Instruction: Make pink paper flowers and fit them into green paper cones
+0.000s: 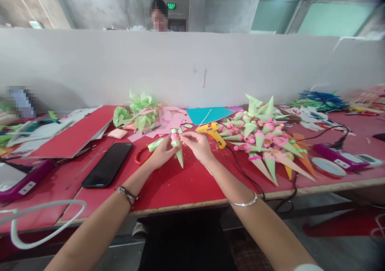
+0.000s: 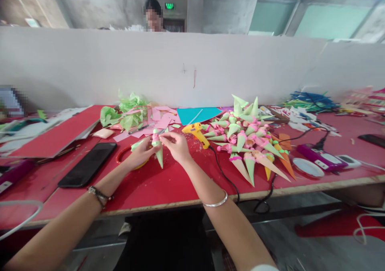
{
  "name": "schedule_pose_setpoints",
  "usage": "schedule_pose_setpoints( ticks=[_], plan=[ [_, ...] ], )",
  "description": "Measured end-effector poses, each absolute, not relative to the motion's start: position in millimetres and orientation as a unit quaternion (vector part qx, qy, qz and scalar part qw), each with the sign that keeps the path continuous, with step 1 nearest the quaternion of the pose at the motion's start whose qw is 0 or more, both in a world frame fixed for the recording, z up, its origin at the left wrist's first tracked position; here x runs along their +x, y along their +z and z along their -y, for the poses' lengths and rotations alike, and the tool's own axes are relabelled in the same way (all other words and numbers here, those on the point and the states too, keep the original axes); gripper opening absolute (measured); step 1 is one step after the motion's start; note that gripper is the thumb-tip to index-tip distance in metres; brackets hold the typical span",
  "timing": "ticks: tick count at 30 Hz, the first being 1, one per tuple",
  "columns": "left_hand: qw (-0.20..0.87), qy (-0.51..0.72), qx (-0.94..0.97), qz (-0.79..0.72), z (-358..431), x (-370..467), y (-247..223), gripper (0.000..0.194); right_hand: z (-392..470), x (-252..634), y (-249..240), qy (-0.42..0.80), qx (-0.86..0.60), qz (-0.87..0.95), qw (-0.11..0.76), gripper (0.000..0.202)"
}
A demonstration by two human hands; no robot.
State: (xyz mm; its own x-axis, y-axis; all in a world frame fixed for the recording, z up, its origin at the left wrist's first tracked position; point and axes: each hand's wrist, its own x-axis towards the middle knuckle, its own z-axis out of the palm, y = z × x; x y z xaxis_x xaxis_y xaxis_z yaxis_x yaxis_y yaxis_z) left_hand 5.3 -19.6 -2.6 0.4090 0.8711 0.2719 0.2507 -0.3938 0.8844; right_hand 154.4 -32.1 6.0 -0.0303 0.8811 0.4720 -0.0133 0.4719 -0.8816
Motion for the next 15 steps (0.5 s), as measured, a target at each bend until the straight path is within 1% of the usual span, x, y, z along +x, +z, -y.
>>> schedule_pose_setpoints(
  ticks=[3, 10, 15],
  plan=[
    [0.431, 0.371, 0.737, -0.366, 21.7, 5.5, -0.5, 0.032, 34.2, 153.0, 6.4, 0.341, -0.336, 0.663, 0.574, 0.010],
    [0.433, 0.373, 0.739, -0.357, 21.7, 4.4, 0.0, 0.033, 34.2, 153.7, 6.1, 0.323, -0.355, 0.681, 0.553, 0.009],
    [0.439, 0.377, 0.738, -0.346, 22.5, 4.8, 0.3, 0.033, 34.0, 153.8, 6.3, 0.315, -0.358, 0.676, 0.562, 0.011]
  ],
)
